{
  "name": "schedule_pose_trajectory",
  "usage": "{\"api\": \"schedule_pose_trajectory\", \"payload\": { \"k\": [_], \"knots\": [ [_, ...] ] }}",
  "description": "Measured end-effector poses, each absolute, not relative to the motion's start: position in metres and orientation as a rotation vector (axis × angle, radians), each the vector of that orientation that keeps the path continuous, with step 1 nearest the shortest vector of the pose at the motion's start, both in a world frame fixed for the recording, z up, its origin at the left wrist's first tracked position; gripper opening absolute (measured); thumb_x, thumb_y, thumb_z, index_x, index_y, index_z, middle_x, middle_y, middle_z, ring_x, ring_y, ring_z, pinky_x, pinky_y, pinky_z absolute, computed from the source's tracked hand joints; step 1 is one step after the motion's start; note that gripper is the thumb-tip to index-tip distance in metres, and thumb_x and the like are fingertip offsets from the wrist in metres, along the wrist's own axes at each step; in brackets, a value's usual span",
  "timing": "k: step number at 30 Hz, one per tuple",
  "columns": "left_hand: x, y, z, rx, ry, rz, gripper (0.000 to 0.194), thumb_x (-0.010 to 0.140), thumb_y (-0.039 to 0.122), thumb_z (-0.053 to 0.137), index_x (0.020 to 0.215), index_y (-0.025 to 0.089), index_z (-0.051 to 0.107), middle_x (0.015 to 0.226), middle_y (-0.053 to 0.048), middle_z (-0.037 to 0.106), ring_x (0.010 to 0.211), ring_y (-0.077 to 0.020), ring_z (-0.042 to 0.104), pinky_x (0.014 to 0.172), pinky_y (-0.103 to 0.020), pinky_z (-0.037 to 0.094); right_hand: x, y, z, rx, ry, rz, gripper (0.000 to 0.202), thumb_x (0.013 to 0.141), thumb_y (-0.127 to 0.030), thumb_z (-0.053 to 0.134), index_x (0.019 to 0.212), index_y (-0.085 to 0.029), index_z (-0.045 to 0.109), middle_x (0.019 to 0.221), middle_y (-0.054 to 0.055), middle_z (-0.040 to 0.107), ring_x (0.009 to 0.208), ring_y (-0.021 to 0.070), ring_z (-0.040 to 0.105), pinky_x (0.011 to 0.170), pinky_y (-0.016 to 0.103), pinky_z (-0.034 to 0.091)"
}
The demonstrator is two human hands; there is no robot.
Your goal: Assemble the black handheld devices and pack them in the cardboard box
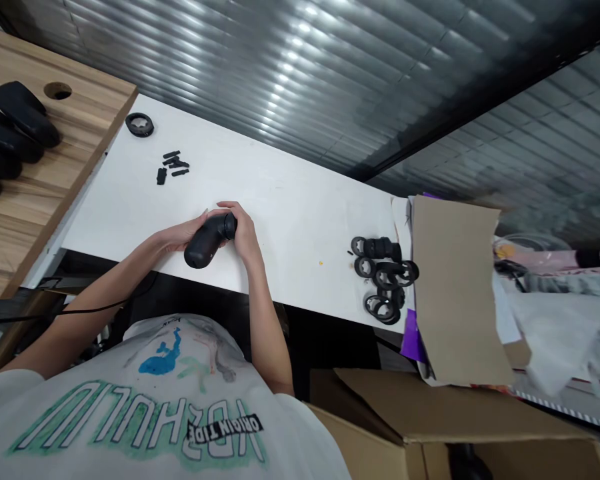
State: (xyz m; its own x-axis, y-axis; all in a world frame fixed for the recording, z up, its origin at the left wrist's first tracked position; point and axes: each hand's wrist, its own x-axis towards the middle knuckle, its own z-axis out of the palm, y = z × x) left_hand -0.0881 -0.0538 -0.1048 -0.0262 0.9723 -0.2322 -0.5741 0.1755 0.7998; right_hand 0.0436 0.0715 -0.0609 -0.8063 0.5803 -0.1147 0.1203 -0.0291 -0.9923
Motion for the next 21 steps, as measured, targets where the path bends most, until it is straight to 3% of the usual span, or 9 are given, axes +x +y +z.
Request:
{"api": "schedule_pose_trajectory", "payload": {
  "k": [1,3,6,8,13,17,21],
  "knots": [
    [-0.088,-0.053,-0.106,0.54,0.904,1.339,0.085,0.088,0.089,0.077,0.139,0.021,0.071,0.11,-0.015,0.083,0.092,-0.0257,0.079,0.078,-0.032,0.061,0.042,0.072,-0.059,-0.743,-1.932,1.895,0.053,0.102,-0.07,0.052,0.102,-0.025,0.081,0.107,0.007,0.081,0.104,0.0265,0.071,0.089,0.039,0.06],
    [-0.087,-0.053,-0.106,0.503,0.9,1.324,0.082,0.09,0.086,0.077,0.135,0.019,0.072,0.107,-0.016,0.083,0.091,-0.0262,0.079,0.078,-0.031,0.061,0.041,0.073,-0.056,-0.779,-1.944,1.934,0.049,0.099,-0.065,0.056,0.103,-0.024,0.082,0.105,0.007,0.082,0.088,0.0234,0.07,0.075,0.035,0.057],
    [-0.087,-0.054,-0.106,0.447,0.927,1.315,0.079,0.093,0.086,0.074,0.128,0.015,0.072,0.097,-0.015,0.082,0.084,-0.0244,0.078,0.074,-0.03,0.06,0.041,0.074,-0.051,-0.865,-1.945,2.001,0.044,0.093,-0.056,0.059,0.11,-0.023,0.083,0.099,0.006,0.081,0.057,0.0148,0.05,0.049,0.029,0.036],
    [-0.088,-0.054,-0.104,0.422,0.95,1.309,0.077,0.095,0.084,0.074,0.129,0.015,0.072,0.092,-0.012,0.08,0.076,-0.022,0.075,0.068,-0.029,0.058,0.041,0.075,-0.049,-0.911,-1.956,1.989,0.043,0.09,-0.051,0.058,0.11,-0.023,0.084,0.097,0.006,0.081,0.055,0.0138,0.045,0.046,0.027,0.026],
    [-0.088,-0.052,-0.093,0.385,1.017,1.283,0.07,0.104,0.079,0.066,0.133,0.016,0.07,0.085,-0.009,0.077,0.069,-0.02,0.07,0.063,-0.029,0.055,0.041,0.076,-0.046,-0.957,-1.987,1.843,0.033,0.089,-0.041,0.06,0.099,-0.022,0.084,0.102,0.008,0.079,0.077,0.0198,0.062,0.048,0.025,0.032],
    [-0.084,-0.05,-0.084,0.401,0.988,1.299,0.06,0.108,0.07,0.064,0.134,0.016,0.068,0.089,-0.01,0.078,0.075,-0.0222,0.072,0.071,-0.032,0.059,0.039,0.075,-0.047,-0.997,-1.992,1.863,0.032,0.091,-0.043,0.064,0.099,-0.021,0.086,0.099,0.007,0.078,0.071,0.0178,0.06,0.043,0.024,0.031],
    [-0.082,-0.049,-0.085,0.441,0.94,1.32,0.061,0.101,0.066,0.074,0.139,0.019,0.062,0.09,-0.008,0.077,0.079,-0.0236,0.073,0.074,-0.034,0.059,0.037,0.073,-0.051,-0.931,-1.908,1.989,0.036,0.09,-0.043,0.06,0.103,-0.021,0.085,0.111,0.008,0.08,0.079,0.0208,0.067,0.044,0.024,0.04]
  ]
}}
